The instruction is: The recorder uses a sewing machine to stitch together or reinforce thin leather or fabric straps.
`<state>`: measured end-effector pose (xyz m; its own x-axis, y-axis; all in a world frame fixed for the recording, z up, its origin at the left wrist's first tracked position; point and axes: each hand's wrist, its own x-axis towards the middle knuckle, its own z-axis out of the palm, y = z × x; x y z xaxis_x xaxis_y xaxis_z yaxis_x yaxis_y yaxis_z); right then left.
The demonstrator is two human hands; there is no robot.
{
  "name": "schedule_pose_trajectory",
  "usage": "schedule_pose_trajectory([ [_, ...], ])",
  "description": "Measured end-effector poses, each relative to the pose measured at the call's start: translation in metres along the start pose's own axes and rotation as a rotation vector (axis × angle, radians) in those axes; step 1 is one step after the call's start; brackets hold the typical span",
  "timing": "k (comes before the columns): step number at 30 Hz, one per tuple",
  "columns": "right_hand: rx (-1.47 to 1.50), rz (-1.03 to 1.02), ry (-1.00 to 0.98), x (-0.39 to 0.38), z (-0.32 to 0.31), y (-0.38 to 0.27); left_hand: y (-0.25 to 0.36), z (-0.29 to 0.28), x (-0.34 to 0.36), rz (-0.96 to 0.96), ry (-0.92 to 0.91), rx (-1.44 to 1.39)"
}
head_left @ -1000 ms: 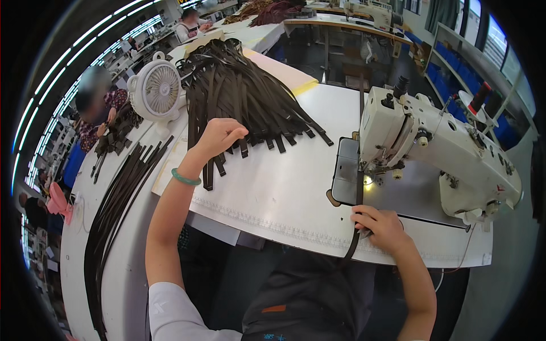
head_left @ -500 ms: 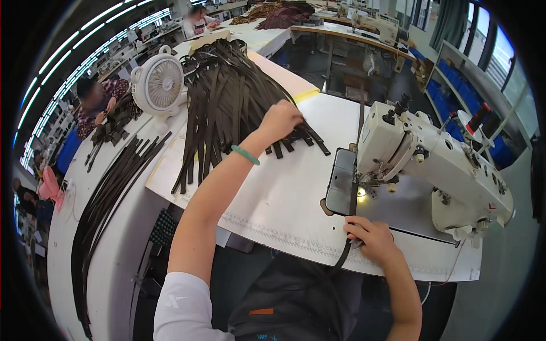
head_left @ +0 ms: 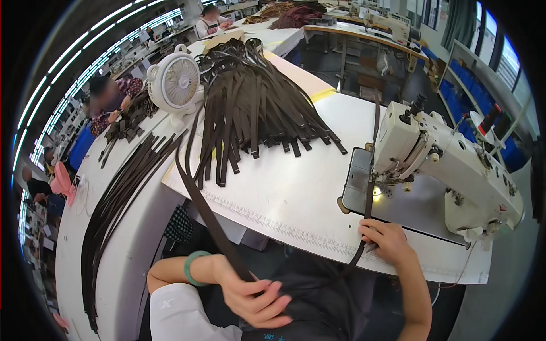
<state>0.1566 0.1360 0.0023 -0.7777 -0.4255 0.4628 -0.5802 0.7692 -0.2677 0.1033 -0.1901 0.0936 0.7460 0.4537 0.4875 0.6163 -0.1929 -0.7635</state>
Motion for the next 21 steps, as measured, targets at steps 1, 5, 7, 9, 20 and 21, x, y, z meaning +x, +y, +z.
schedule_pose_trajectory([
  [1, -0.038, 0.02, 0.003, -0.002, -0.001, -0.002, 0.021, 0.005, -0.002, -0.326, -0.121, -0.188],
  [5, -0.038, 0.056, 0.01, -0.01, -0.002, -0.004, 0.075, 0.007, -0.037, -0.985, -0.551, -0.316],
  [7, -0.021, 0.106, -0.028, -0.01, 0.002, 0.0, 0.107, 0.01, -0.07, -1.215, -0.617, -0.325],
  [9, -0.031, 0.082, -0.052, -0.009, 0.004, 0.003, 0.145, -0.001, -0.073, -1.351, -0.702, -0.279],
  [20, 0.001, 0.076, -0.029, -0.003, 0.003, 0.004, 0.216, 0.008, -0.039, -2.725, 0.434, -1.138],
  [21, 0.014, 0.054, -0.041, -0.002, 0.003, 0.003, 0.195, 0.01, -0.032, -2.585, 0.476, -1.188],
])
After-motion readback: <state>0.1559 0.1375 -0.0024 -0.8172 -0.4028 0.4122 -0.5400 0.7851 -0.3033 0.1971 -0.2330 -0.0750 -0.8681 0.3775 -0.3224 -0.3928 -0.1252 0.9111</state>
